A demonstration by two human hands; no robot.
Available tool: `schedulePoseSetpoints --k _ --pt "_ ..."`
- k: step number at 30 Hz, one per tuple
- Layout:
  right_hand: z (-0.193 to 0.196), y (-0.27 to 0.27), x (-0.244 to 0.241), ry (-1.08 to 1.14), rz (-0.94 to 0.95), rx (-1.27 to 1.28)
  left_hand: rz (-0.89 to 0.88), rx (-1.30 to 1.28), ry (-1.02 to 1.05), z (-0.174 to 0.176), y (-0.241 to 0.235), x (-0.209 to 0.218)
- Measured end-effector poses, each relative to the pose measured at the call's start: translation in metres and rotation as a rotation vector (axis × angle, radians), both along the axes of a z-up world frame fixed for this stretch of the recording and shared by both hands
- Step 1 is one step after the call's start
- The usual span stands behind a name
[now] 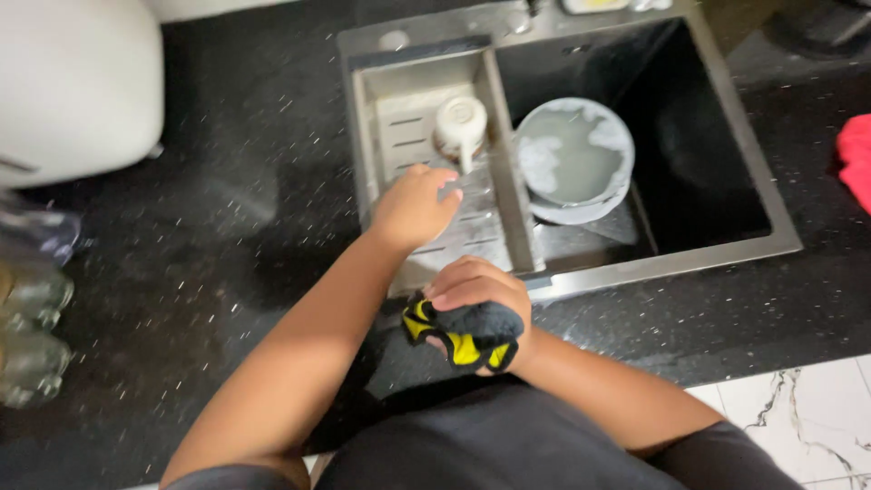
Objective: Cleaning the stovetop surfaces and then washing and drying various dishes and cutlery.
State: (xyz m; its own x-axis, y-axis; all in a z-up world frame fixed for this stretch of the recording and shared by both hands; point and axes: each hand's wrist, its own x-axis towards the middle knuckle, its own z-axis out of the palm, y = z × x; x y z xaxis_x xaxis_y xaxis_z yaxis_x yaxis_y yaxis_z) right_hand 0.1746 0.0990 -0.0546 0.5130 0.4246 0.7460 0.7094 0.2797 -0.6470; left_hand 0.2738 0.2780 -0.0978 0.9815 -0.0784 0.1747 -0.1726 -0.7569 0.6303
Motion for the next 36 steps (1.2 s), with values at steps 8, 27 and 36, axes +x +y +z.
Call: schedulePoseSetpoints --k 8,27,36 --pt "0.010 -0.015 0.008 0.014 -0.054 0.154 0.315 0.163 0.188 0.003 -0.038 0.062" --pt "-0.009 -0.017 0.026 0.474 -0.326 0.373 0.348 -0.061 -0.407 -0.069 0.022 0.080" --pt "0.010 -0.044 0.069 0.711 -0.211 0.880 0.263 -0.576 0.127 0.044 -0.009 -0.035"
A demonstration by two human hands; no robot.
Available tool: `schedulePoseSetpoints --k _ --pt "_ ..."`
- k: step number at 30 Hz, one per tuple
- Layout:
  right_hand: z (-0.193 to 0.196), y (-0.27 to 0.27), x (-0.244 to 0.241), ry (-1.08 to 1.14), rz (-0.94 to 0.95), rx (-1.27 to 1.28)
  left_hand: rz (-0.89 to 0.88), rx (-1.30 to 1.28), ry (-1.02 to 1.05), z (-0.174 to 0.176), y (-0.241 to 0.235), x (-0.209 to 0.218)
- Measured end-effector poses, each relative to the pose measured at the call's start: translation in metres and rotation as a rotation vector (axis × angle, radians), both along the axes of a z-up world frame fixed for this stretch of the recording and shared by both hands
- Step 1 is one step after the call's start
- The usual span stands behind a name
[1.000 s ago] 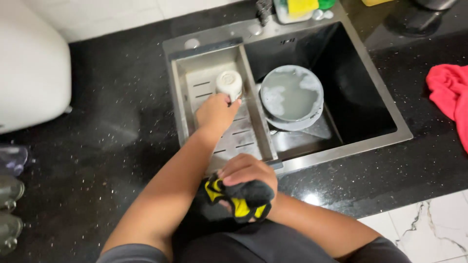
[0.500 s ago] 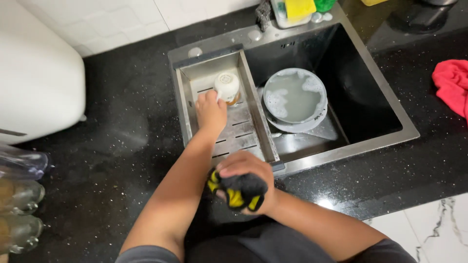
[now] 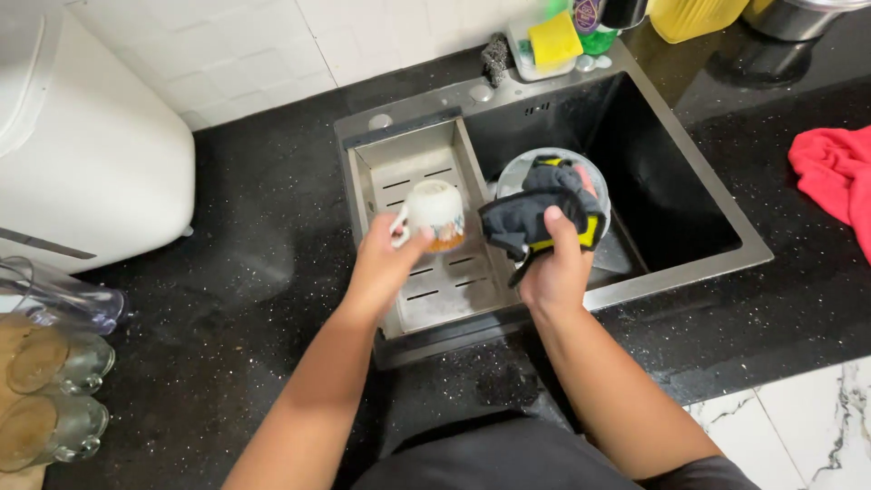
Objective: Cleaning the stovetop surfaces and then washing and drying various dishes and cutlery.
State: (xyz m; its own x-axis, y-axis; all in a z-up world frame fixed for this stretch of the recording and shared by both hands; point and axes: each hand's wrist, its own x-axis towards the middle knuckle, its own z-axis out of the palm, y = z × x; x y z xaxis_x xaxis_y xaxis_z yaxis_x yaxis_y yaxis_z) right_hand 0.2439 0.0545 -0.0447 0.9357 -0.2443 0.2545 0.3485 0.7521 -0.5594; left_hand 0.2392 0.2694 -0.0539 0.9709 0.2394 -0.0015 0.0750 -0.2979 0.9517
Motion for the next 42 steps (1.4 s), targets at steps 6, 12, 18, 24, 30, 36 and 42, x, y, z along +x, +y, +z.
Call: schedulePoseSetpoints --k 6,12,18,24,30,36,42 --pt "0.020 0.002 -0.022 -0.670 -0.029 -1.128 -0.177 0.131 -0.474 0.018 -0.010 -0.045" --pt "-0.002 0.013 -0.023 -0.501 0.116 -0.911 -0.318 0.726 -0.766 0.072 -0.007 -0.072" --pt "-0.009 0.012 -0.019 -0.281 0.067 -0.829 -0.416 0.797 -0.812 0.077 -0.015 -0.072" --pt "-0.034 0.008 0.001 -0.055 -0.016 -0.660 -0.422 0.675 -0.894 0.067 -0.019 -0.072" --pt "0.028 0.003 -0.013 -0.282 0.272 -0.100 -0.332 0.050 -0.643 0.044 -0.036 -0.076" --pt "0.007 0.003 -0.006 -0.167 0.493 -0.382 -0.335 -0.712 -0.325 0.021 -0.035 -0.067" --pt "-0.042 0.016 0.012 0.192 0.318 -0.307 -0.243 -0.847 -0.138 -0.001 -0.025 -0.061"
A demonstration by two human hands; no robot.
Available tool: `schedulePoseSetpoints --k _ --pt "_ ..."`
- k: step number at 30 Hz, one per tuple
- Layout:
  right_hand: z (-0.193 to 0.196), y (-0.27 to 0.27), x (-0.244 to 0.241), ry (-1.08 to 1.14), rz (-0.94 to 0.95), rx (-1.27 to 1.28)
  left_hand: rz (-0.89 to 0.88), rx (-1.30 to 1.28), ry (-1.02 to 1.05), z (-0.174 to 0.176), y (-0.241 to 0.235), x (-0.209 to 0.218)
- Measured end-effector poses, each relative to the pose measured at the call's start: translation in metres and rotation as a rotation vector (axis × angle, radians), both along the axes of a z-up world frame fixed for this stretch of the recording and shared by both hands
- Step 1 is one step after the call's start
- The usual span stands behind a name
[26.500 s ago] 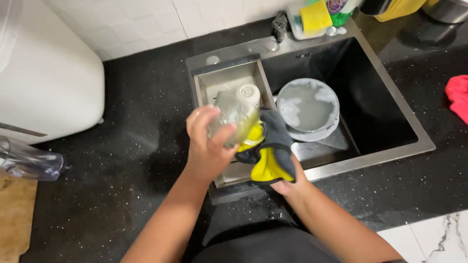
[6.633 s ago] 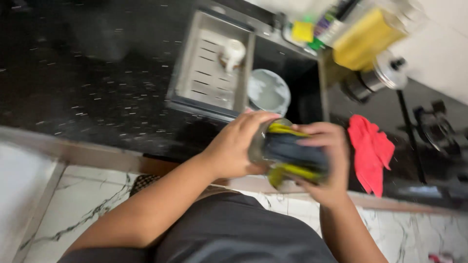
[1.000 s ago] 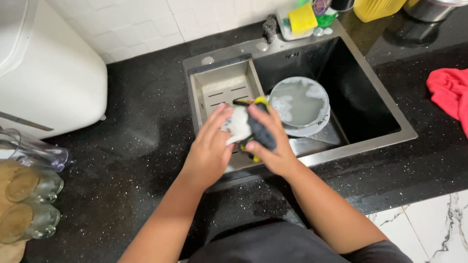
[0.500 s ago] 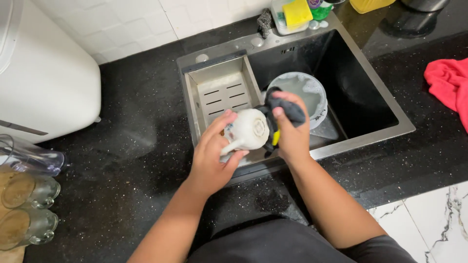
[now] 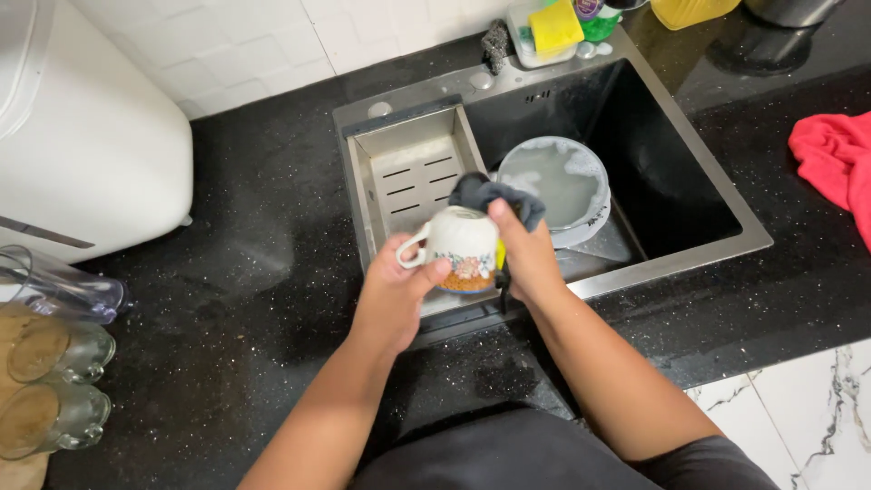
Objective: Cleaning the stovetop surfaces and then washing and drying various dishes and cutlery.
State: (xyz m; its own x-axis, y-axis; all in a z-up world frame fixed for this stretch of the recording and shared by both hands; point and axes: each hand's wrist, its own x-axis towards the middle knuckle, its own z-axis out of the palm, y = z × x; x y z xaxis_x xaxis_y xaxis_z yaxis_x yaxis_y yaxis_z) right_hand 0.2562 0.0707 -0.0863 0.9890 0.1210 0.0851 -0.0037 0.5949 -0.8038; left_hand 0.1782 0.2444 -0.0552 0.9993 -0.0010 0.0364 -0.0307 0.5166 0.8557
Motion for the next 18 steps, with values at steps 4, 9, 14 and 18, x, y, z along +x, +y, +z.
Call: schedulePoseSetpoints --k 4,9,14,18 --pt "0.003 0.000 0.000 0.061 -0.021 -0.052 -0.007 -0.103 0.086 0.001 -0.005 0.003" --pt "0.035 -0.007 -0.019 -0.483 -0.056 0.151 0.193 -0.357 0.210 0.001 -0.002 0.015" --pt "0.044 0.012 -0.035 -0.890 -0.027 -0.614 0.305 -0.318 0.223 -0.039 0.006 0.019" --pt "0.025 0.025 -0.031 -1.161 -0.275 -1.096 0.364 0.104 0.196 -0.051 -0.005 0.014"
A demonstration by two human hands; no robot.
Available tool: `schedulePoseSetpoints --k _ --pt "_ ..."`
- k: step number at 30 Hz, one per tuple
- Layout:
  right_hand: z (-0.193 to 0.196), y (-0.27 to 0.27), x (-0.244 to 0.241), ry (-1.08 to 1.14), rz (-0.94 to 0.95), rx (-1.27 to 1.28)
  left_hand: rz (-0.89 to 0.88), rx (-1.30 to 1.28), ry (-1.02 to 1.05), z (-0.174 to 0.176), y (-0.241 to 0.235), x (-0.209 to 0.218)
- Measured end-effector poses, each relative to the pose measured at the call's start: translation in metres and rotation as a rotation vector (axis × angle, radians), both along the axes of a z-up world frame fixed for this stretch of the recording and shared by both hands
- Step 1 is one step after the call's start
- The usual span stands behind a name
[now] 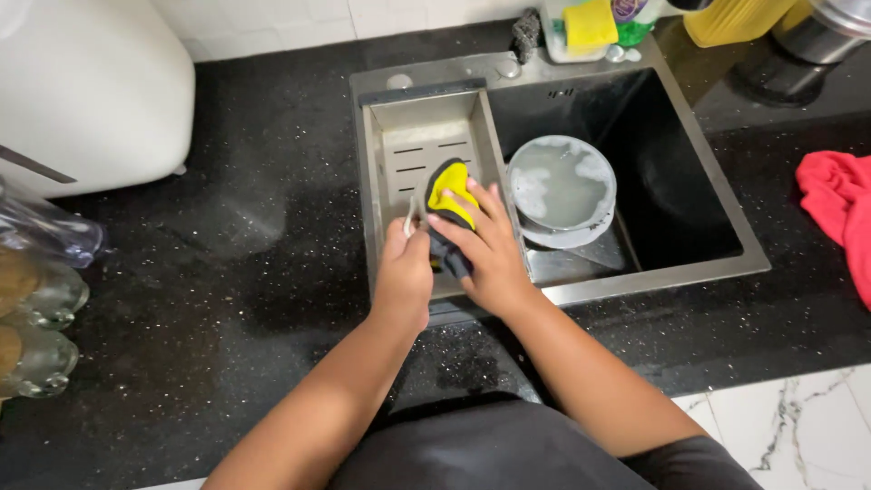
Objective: Cleaning the stovetop surfaces and then washing and drying various dishes and cutlery.
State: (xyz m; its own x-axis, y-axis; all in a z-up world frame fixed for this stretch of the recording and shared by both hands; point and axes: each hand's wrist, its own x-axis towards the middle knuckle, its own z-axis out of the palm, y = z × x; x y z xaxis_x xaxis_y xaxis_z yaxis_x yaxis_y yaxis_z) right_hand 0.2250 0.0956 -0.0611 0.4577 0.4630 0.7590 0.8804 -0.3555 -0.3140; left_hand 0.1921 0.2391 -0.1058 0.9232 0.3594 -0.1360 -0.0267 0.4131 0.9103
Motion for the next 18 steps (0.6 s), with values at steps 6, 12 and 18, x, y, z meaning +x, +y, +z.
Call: schedulePoseSetpoints --k 6,12,18 --pt "0.001 -0.004 0.002 -0.198 -0.154 0.234 0.039 0.699 -0.208 0.044 -0.029 -0.029" --pt "-0.004 -0.020 0.005 0.266 -0.126 0.634 -0.010 0.717 -0.346 0.052 -0.045 -0.047" --pt "-0.051 -0.018 0.032 0.915 0.285 1.102 -0.131 0.751 -0.442 0.044 -0.036 -0.040"
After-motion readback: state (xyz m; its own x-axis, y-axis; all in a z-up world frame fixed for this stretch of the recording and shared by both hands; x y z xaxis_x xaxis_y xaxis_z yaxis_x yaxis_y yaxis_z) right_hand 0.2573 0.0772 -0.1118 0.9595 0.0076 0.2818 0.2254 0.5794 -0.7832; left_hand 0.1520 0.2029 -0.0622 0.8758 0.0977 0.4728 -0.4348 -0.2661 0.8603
